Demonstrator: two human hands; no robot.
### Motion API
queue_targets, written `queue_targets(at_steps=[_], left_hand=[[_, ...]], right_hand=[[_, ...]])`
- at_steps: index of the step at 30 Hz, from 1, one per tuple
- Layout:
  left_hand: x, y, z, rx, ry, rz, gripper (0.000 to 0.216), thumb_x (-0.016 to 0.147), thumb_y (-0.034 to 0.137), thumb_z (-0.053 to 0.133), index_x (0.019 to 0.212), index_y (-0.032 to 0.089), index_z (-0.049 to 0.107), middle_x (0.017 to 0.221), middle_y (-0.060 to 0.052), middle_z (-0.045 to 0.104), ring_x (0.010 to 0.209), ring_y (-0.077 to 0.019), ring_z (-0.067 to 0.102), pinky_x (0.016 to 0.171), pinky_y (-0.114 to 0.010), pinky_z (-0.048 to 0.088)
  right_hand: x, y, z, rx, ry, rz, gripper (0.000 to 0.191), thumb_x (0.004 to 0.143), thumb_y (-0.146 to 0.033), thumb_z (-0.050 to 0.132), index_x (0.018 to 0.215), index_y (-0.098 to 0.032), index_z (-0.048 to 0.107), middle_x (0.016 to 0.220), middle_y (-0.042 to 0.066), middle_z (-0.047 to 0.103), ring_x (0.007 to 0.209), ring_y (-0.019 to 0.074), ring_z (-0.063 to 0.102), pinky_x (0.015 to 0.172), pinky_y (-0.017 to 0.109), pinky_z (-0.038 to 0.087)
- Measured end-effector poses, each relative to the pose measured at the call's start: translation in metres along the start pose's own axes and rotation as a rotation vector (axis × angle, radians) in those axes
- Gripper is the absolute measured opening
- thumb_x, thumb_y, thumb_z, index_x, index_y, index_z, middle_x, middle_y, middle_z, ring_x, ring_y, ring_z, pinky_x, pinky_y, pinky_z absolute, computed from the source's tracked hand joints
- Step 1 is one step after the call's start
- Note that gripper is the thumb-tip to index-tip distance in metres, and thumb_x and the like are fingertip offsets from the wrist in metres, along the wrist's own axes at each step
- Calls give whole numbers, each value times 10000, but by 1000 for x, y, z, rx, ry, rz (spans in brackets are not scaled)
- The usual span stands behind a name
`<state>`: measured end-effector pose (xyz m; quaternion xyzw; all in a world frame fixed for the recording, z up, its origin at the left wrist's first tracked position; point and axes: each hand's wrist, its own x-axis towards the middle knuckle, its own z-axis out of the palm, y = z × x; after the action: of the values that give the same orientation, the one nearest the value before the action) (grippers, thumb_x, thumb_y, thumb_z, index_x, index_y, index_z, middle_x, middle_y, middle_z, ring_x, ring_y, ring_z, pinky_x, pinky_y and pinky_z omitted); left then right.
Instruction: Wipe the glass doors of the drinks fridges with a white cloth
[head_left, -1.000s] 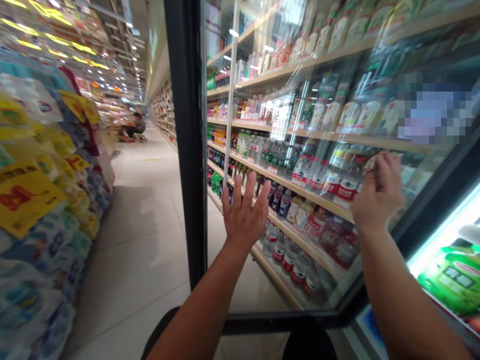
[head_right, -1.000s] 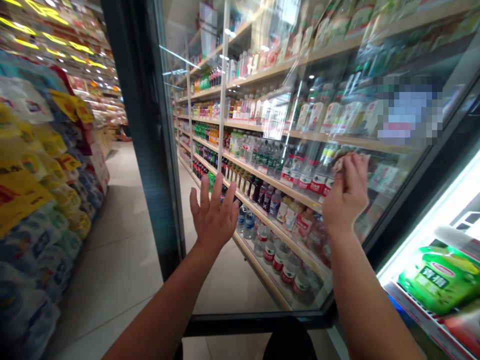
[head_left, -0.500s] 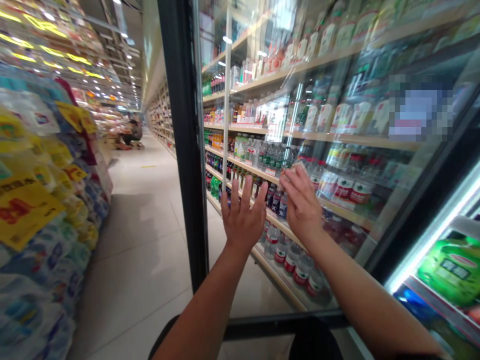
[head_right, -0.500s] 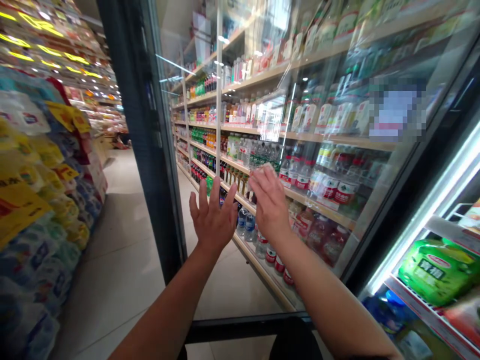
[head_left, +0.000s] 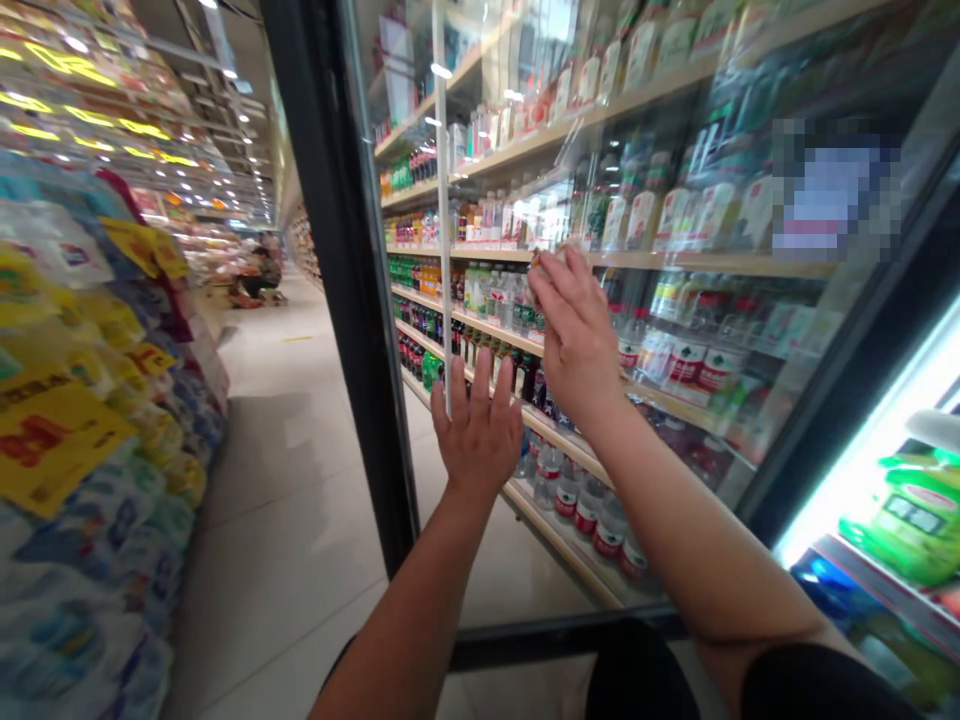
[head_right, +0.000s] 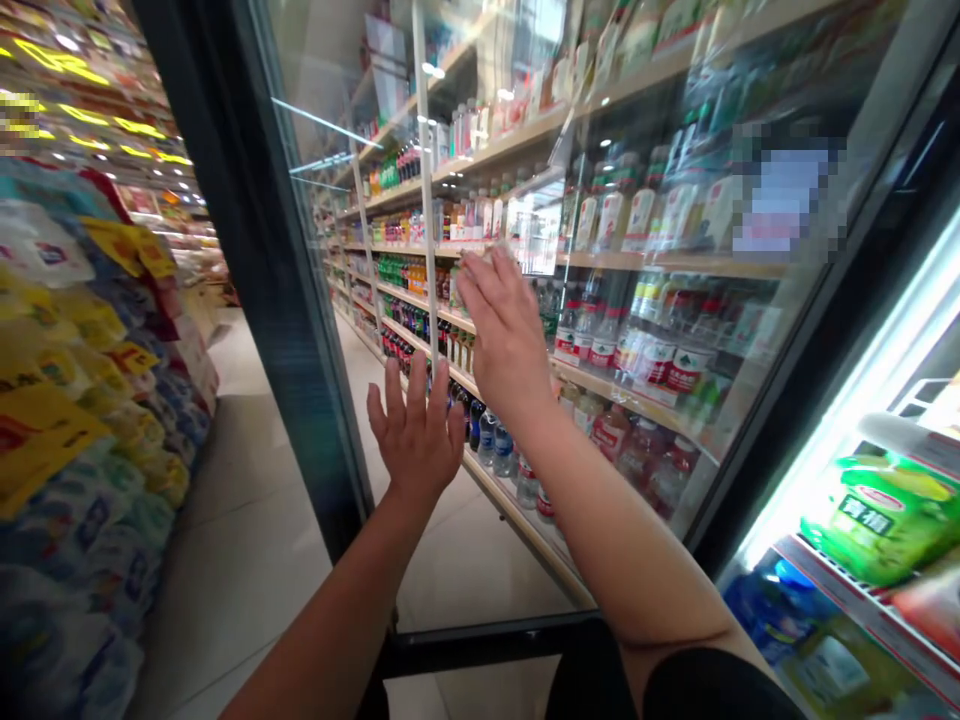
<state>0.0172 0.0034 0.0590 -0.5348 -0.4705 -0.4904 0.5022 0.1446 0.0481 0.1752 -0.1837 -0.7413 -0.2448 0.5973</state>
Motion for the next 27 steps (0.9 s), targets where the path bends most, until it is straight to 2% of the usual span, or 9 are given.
queue_targets(at_steps=[5,8,12,15,17,20,24,27], left_hand=[[0,1,-1,7,-14,-13,548,991,306,491,1521,178,429,1570,-117,411,1548,-270,177,1274,-471,127],[-1,0,0,0,-31,-16,556,989,309,501,1525,187,422,1573,-120,406,1548,-268,175,1273,-471,126],[-1,-1,1,44,-14,5,572,985,324,518,1529,180,414,1573,-128,403,1547,-275,181,1267,-482,142],[-1,-1,2,61,-9,20,590,982,326,526,1535,166,398,1567,-137,412,1548,-282,176,1263,-490,148],[-1,-1,2,56,-10,24,595,980,313,526,1540,161,388,1568,-144,411,1549,-285,171,1259,-494,156],[-2,-1,4,25,-29,-8,584,988,312,508,1542,179,384,1582,-147,388,1550,-283,168,1257,-501,145],[-5,-5,7,-67,-73,-84,546,1006,358,480,1527,207,416,1596,-148,366,1550,-305,164,1255,-545,100],[-6,-7,8,-59,-58,-56,569,1000,349,500,1543,216,389,1592,-151,373,1548,-310,173,1250,-551,116]], right_hand=[[-13,18,-3,-18,151,8,569,1039,-162,246,1567,-366,307,1567,-7,442,1543,231,263,1260,592,263],[-43,11,-1,-1,207,37,609,1030,-126,291,1576,-394,274,1585,-19,427,1544,225,261,1270,563,272],[-113,-9,2,-20,47,-33,653,990,-81,428,1588,-299,285,1485,45,560,1506,223,351,1241,496,373],[-164,-15,1,-78,33,-43,633,961,-54,481,1558,-230,366,1386,74,645,1476,224,405,1231,463,392],[-188,-17,1,-84,38,-3,626,950,-31,488,1541,-217,399,1353,80,668,1472,218,408,1239,457,379],[-209,-28,5,-39,-7,37,576,958,-23,462,1504,-204,459,1340,74,676,1485,193,381,1255,435,352],[-223,-49,13,56,-167,-140,408,993,-65,424,1323,-176,637,1322,22,692,1467,118,402,1276,313,294],[-213,-46,10,93,-200,-176,368,1002,-88,433,1283,-177,653,1308,6,701,1448,92,426,1265,283,308]])
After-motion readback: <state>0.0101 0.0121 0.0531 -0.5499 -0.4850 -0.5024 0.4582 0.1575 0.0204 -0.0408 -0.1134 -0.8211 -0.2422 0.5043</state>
